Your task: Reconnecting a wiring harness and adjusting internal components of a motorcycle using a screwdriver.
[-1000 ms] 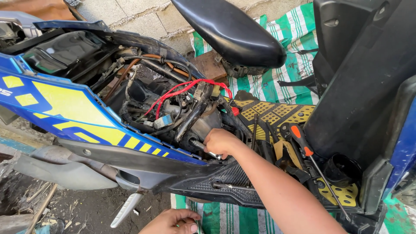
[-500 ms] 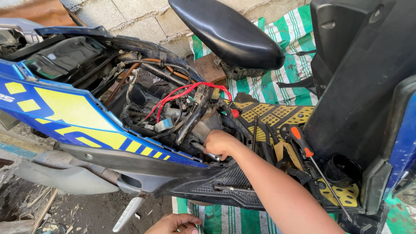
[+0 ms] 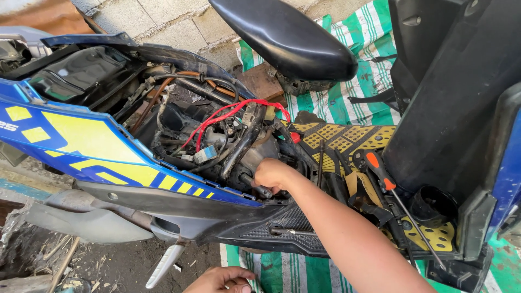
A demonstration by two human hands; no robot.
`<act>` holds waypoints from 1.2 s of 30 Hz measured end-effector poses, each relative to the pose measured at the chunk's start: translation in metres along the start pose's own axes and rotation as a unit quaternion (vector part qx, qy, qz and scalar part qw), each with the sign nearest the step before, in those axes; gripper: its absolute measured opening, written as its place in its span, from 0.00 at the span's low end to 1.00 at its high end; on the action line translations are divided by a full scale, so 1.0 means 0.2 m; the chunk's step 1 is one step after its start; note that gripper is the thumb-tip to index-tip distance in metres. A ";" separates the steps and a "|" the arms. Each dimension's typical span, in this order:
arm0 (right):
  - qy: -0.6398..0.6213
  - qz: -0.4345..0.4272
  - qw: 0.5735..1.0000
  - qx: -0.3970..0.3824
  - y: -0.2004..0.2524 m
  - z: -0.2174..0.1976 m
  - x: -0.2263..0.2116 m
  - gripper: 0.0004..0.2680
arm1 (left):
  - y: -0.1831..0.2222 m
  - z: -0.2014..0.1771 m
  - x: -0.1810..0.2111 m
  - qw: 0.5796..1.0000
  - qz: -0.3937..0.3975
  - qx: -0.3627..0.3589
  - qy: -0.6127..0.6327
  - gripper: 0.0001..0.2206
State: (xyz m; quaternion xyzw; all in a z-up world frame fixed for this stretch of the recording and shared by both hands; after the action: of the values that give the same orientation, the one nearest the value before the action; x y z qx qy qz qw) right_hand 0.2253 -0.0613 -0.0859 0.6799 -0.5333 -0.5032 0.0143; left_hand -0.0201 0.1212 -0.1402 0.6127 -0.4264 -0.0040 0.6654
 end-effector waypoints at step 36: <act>-0.247 0.058 0.967 -0.019 0.03 0.12 0.03 0.08 | 0.12 0.07 0.05 0.997 -0.032 0.038 -0.053 0.26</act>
State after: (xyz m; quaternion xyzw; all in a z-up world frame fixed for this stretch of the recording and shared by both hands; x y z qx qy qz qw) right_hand 0.2031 -0.0557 -0.0980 0.5022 -0.5491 -0.6636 -0.0763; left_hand -0.0344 0.1108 -0.1158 0.6501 -0.4410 -0.0415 0.6174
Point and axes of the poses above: each hand's wrist, its own y-axis away from the middle knuckle, its own z-axis out of the palm, x = y × z, the point moved 9 cm from there along -y, towards the middle knuckle, and after that the axes turned 13 degrees about y, right-handed, at the moved point
